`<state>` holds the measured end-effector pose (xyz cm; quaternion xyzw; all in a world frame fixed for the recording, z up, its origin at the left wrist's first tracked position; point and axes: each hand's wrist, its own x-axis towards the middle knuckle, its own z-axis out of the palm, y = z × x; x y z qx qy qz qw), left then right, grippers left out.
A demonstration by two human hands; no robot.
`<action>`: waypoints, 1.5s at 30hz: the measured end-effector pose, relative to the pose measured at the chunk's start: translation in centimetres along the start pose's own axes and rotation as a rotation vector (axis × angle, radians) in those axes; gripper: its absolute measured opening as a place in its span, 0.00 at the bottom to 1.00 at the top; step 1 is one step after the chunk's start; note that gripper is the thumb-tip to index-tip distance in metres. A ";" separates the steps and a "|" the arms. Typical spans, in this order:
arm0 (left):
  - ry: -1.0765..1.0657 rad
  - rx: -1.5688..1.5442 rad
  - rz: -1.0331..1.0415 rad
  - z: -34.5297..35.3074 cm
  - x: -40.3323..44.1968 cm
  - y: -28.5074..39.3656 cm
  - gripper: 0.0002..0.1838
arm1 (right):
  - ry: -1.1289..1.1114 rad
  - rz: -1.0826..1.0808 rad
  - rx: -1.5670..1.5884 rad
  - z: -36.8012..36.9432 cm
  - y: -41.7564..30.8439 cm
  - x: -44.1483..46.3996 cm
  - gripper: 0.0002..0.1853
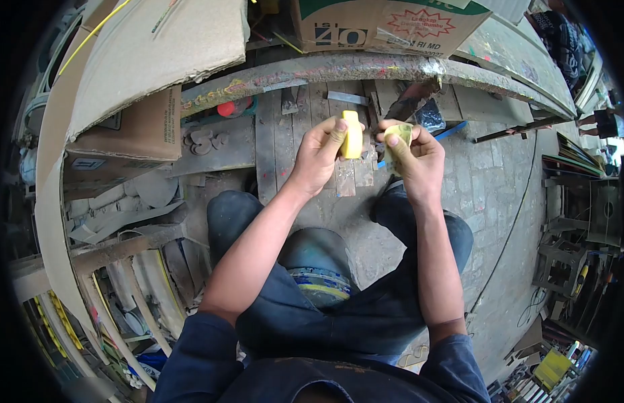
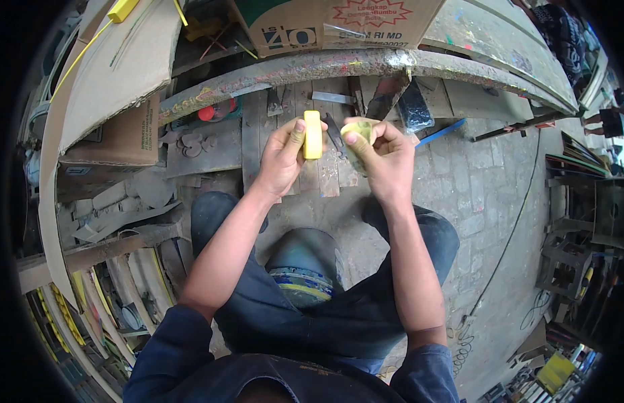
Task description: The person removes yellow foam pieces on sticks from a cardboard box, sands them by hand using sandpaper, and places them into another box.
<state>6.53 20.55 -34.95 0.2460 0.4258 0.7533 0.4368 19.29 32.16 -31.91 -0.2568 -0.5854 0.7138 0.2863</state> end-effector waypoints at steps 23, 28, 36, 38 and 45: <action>0.014 0.713 0.262 0.8 -0.9 0.3 0.26 | 0.109 -0.145 -0.449 0.8 0.9 -0.1 0.21; 0.051 0.828 0.320 0.4 -0.7 0.3 0.26 | -0.111 -0.012 0.121 1.3 0.6 -0.3 0.17; 0.041 0.877 0.445 0.0 -0.7 0.0 0.24 | -0.152 -0.028 -0.061 1.5 0.3 -0.2 0.18; 0.097 0.874 0.425 0.3 -0.7 0.0 0.25 | -0.120 -0.047 -0.099 1.5 0.4 -0.4 0.18; 0.116 0.933 0.387 0.1 -0.6 0.0 0.26 | 0.027 -0.071 0.125 1.6 0.6 -0.3 0.17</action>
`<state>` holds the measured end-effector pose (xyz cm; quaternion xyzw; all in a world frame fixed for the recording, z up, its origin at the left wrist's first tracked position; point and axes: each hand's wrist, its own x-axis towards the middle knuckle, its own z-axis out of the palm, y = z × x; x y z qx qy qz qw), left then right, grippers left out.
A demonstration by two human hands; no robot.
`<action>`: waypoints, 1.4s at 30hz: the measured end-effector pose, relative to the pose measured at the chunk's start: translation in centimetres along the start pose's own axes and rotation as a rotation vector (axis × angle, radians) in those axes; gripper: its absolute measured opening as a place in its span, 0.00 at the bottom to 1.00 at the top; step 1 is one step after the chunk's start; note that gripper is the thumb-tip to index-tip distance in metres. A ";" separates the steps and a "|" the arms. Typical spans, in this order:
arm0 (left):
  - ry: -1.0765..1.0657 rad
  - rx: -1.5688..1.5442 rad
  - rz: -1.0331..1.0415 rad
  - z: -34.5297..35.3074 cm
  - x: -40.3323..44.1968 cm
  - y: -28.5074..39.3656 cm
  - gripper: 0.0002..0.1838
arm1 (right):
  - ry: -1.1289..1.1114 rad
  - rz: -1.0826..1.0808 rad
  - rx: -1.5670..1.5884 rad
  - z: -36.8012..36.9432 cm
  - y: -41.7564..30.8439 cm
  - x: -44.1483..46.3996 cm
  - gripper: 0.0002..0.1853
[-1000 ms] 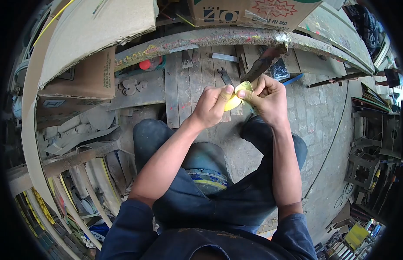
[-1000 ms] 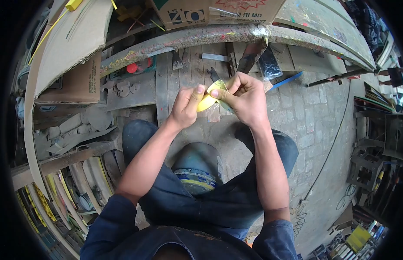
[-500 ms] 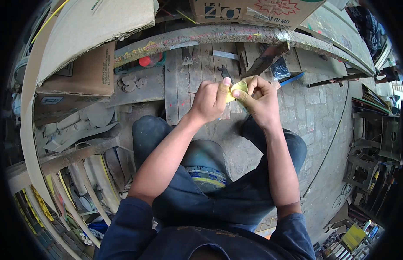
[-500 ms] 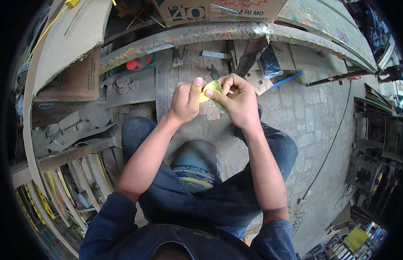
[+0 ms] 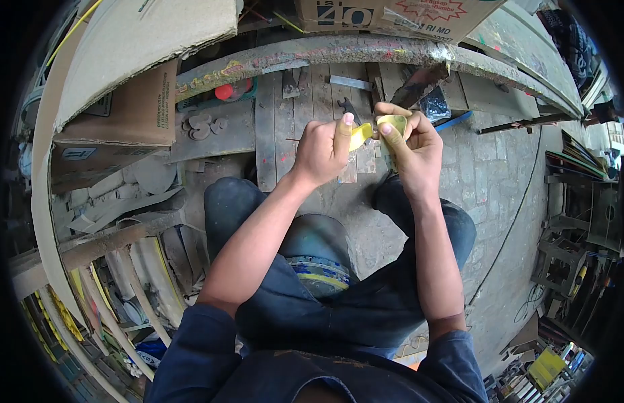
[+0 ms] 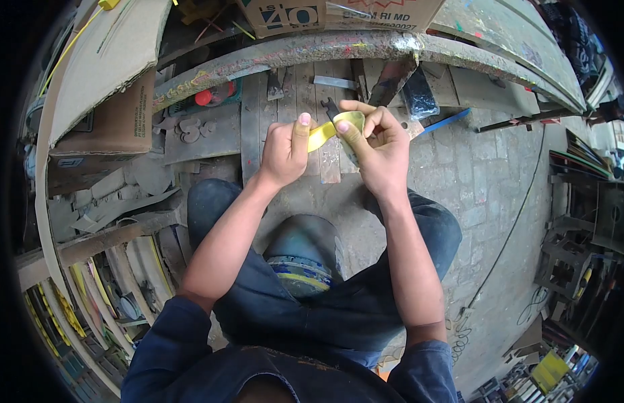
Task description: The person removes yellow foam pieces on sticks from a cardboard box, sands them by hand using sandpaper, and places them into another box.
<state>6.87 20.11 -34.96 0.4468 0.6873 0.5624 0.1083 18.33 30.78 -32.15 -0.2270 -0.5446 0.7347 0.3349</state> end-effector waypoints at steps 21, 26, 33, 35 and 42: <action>0.013 -0.046 0.026 0.5 -0.8 0.3 0.24 | 0.012 -0.066 -0.282 0.0 1.2 -1.0 0.17; 0.005 -0.019 -0.015 0.4 -0.7 0.3 0.25 | 0.064 0.034 -0.038 0.4 0.7 -0.9 0.17; -0.017 -0.099 -0.086 0.7 -0.9 0.0 0.24 | 0.083 -0.074 -0.484 0.1 0.3 -1.1 0.25; -0.140 -0.381 -0.255 0.1 -0.8 -0.2 0.22 | 0.132 -0.061 -0.461 -0.3 0.4 -1.0 0.25; -0.396 -0.695 -0.253 -0.4 -0.5 -0.4 0.13 | 0.197 0.037 -0.173 -0.2 -1.8 -0.9 0.11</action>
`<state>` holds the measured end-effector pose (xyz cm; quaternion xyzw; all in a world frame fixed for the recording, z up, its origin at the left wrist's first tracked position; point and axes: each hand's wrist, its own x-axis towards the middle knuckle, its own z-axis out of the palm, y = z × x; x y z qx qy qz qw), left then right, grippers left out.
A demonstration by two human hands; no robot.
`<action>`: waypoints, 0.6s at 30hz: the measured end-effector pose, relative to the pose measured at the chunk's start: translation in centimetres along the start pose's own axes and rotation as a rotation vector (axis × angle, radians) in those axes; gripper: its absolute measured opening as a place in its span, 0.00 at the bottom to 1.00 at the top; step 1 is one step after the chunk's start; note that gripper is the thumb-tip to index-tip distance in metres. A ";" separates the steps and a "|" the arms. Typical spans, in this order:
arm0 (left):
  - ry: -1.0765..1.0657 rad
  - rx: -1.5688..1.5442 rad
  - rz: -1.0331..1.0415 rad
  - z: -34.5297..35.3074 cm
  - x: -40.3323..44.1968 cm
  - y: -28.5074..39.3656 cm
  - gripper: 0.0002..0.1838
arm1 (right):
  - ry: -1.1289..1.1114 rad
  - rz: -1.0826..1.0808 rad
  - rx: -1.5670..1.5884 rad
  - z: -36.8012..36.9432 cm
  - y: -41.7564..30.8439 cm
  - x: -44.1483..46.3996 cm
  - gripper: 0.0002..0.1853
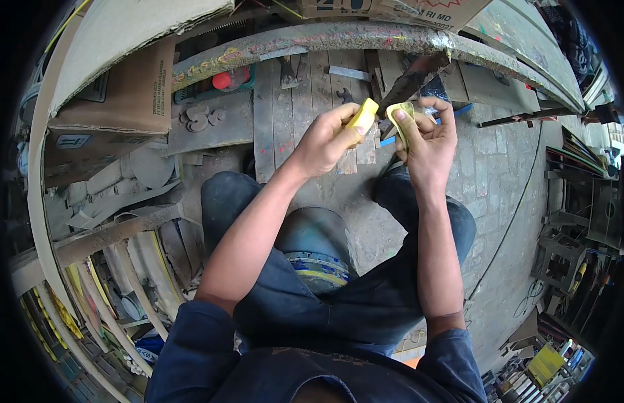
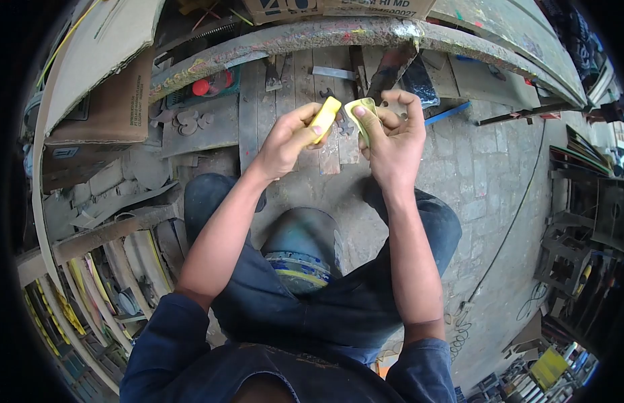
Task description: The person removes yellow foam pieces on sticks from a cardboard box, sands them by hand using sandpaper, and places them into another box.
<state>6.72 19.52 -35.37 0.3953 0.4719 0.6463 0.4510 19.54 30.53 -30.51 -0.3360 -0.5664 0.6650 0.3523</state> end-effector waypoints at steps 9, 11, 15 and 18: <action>0.040 -0.008 0.003 0.6 0.0 0.8 0.23 | -0.233 -0.032 -0.056 -1.1 1.5 0.9 0.07; 0.045 -0.026 -0.020 0.7 -0.2 0.7 0.23 | -0.386 -0.248 -0.174 -1.4 2.2 1.4 0.09; 0.013 0.019 -0.068 0.6 -0.2 0.7 0.21 | -0.397 -0.196 -0.311 -1.3 1.8 1.4 0.11; 0.026 0.038 -0.073 0.8 -0.2 0.6 0.19 | -0.327 -0.200 -0.428 -1.3 1.4 1.1 0.13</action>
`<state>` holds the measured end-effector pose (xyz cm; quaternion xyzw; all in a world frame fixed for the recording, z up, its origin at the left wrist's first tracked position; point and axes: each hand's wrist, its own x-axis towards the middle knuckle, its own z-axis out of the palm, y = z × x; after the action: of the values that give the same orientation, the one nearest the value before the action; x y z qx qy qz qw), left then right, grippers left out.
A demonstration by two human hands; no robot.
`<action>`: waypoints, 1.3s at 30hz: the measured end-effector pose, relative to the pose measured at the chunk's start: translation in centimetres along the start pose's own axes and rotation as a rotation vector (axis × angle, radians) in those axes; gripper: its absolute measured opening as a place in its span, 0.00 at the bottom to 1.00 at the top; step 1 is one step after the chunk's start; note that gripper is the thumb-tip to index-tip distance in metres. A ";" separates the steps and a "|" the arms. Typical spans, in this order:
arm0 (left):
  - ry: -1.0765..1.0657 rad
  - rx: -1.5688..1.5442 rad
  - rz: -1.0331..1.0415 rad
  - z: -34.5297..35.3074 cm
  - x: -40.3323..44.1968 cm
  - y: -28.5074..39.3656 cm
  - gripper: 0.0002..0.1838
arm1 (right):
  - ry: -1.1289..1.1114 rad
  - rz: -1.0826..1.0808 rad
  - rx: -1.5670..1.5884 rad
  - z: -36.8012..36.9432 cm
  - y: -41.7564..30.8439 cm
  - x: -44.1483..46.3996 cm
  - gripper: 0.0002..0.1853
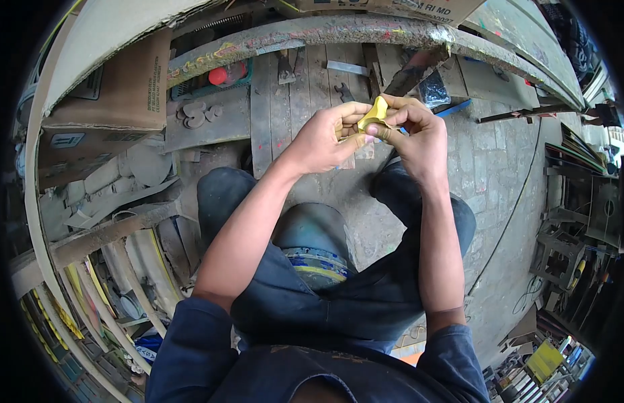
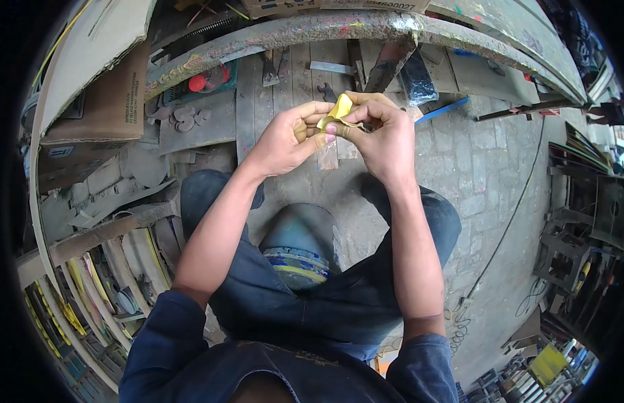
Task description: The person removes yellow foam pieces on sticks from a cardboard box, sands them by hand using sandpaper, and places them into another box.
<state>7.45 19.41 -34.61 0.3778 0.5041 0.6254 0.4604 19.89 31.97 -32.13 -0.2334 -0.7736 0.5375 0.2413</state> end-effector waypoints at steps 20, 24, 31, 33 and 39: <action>-0.006 0.059 0.079 -0.4 0.2 0.1 0.16 | -0.034 0.043 0.400 -0.1 -0.2 0.5 0.15; 0.060 0.384 0.212 -1.0 0.2 -0.6 0.17 | 0.005 0.133 0.307 0.0 -0.1 0.3 0.16; -0.058 0.090 0.066 -0.8 0.4 -0.4 0.15 | -0.010 0.276 0.535 -0.9 1.3 0.7 0.16; -0.134 -0.115 0.059 -0.9 0.4 -0.1 0.13 | -0.030 0.345 0.843 -0.6 1.1 0.8 0.10; 0.097 0.071 0.182 -0.4 0.4 0.5 0.13 | 0.035 0.341 0.824 -0.1 -0.9 0.7 0.07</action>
<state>6.85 19.63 -34.20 0.4074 0.5112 0.6640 0.3630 19.32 32.20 -31.16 -0.2509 -0.4410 0.8291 0.2351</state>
